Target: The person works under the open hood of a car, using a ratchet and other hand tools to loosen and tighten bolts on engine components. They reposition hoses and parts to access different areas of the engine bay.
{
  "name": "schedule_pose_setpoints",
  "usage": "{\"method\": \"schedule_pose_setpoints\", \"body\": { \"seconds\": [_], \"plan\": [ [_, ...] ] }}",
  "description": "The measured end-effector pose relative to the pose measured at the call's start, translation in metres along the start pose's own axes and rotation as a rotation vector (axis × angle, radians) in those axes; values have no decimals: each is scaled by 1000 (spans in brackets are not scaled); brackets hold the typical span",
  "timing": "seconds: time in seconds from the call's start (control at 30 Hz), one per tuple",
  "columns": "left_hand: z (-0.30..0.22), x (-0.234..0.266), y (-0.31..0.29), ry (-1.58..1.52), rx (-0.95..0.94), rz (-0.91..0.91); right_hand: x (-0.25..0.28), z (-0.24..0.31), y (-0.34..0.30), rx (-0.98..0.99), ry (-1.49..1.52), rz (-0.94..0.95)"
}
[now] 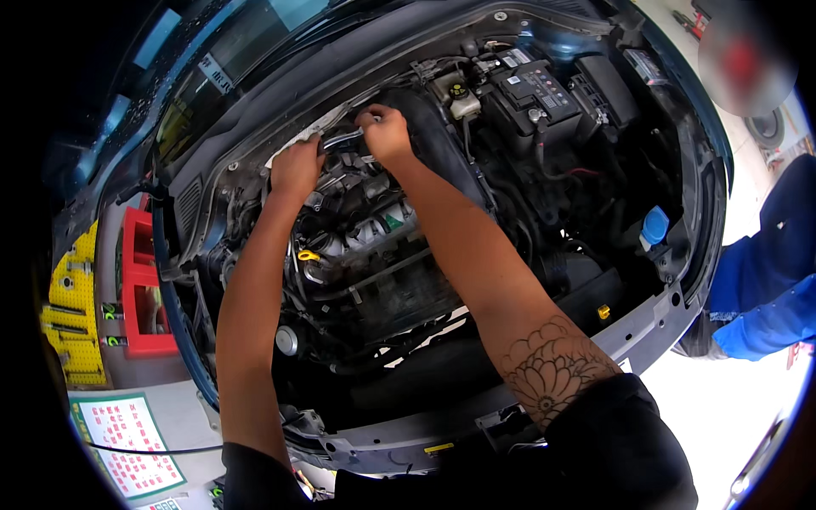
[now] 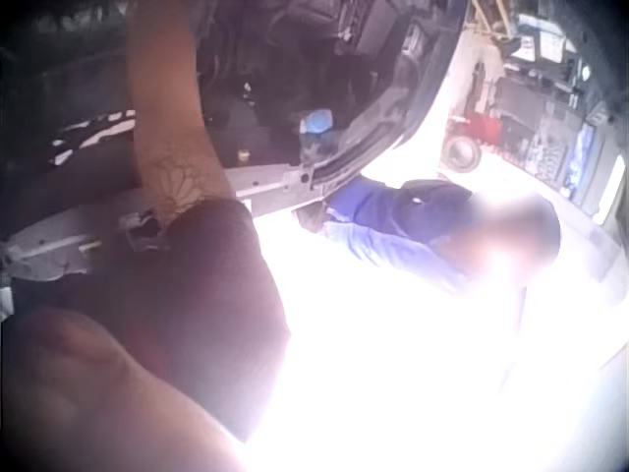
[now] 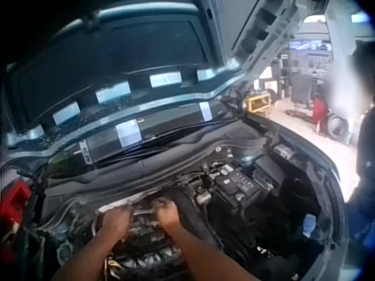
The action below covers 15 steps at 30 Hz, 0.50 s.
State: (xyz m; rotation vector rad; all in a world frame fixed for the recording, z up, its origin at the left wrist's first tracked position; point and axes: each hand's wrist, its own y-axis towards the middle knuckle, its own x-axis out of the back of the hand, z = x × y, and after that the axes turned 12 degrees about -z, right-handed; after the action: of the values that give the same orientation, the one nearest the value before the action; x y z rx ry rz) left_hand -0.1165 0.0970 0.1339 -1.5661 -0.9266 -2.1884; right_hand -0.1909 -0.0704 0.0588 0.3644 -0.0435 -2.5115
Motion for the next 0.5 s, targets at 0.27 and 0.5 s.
{"method": "schedule_pose_setpoints", "body": {
  "seconds": [0.27, 0.5],
  "plan": [
    [-15, 12, 49, -99, 4, 133, 28, 15, 18, 95, -421, 143],
    [6, 22, 58, -356, 243, 560, 11, 62, -7, 846, -1135, 537]
  ]
}}
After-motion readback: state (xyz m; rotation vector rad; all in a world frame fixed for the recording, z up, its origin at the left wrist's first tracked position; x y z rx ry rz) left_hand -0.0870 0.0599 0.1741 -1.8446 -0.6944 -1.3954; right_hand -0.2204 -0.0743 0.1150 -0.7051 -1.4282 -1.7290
